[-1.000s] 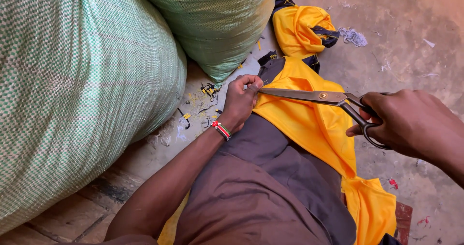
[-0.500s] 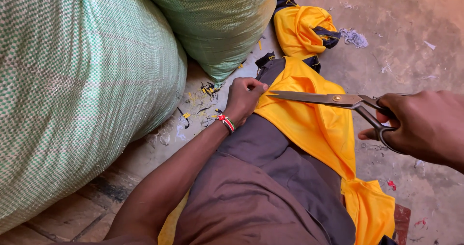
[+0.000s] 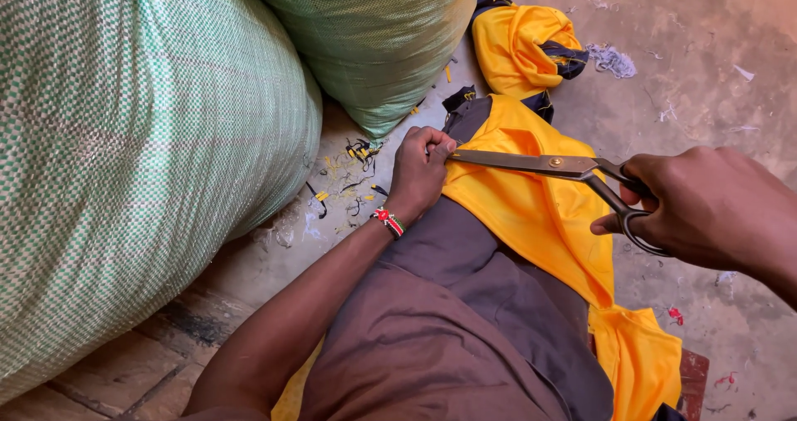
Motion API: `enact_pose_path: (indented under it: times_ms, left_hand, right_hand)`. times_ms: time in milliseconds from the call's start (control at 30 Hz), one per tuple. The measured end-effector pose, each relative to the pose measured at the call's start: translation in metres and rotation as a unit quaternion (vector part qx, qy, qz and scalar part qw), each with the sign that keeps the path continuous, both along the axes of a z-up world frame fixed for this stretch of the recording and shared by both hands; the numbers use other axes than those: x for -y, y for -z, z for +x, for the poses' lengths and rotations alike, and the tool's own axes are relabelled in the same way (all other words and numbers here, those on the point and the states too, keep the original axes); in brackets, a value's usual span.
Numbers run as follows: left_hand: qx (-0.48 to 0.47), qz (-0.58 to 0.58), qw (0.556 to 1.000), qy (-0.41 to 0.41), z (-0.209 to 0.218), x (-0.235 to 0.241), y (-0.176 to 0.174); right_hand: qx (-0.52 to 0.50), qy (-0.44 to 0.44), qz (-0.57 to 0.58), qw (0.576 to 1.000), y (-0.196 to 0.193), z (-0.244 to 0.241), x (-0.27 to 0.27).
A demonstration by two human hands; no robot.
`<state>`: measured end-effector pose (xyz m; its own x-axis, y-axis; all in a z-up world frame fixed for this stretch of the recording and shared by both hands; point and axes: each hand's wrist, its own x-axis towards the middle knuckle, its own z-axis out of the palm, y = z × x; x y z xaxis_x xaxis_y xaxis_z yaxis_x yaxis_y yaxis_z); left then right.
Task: The person sits on the floor and uses large shears to cut a piece of yellow fabric with a dark border. They hold the fabric on their lap, trim the edges, and cut along the seams to separate sections.
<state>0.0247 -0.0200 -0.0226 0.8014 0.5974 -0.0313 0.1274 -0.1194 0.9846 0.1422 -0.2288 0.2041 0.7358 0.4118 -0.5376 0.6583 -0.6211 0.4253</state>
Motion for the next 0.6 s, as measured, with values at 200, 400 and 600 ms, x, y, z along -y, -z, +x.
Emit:
enact_pose_path:
  times_ms: [200, 400, 600]
  left_hand:
    - [0.016, 0.010, 1.000, -0.001, 0.000, 0.000, -0.001]
    - [0.009, -0.233, 0.955, -0.186, -0.002, -0.017, 0.006]
    - [-0.048, -0.061, 0.992, 0.100, -0.019, -0.006, -0.001]
  right_hand:
    - [0.013, -0.011, -0.017, 1.000, 0.002, 0.002, 0.000]
    - [-0.003, 0.067, 0.067, 0.995, 0.005, 0.008, 0.006]
    - [-0.061, 0.208, 0.452, 0.866, 0.138, -0.019, 0.008]
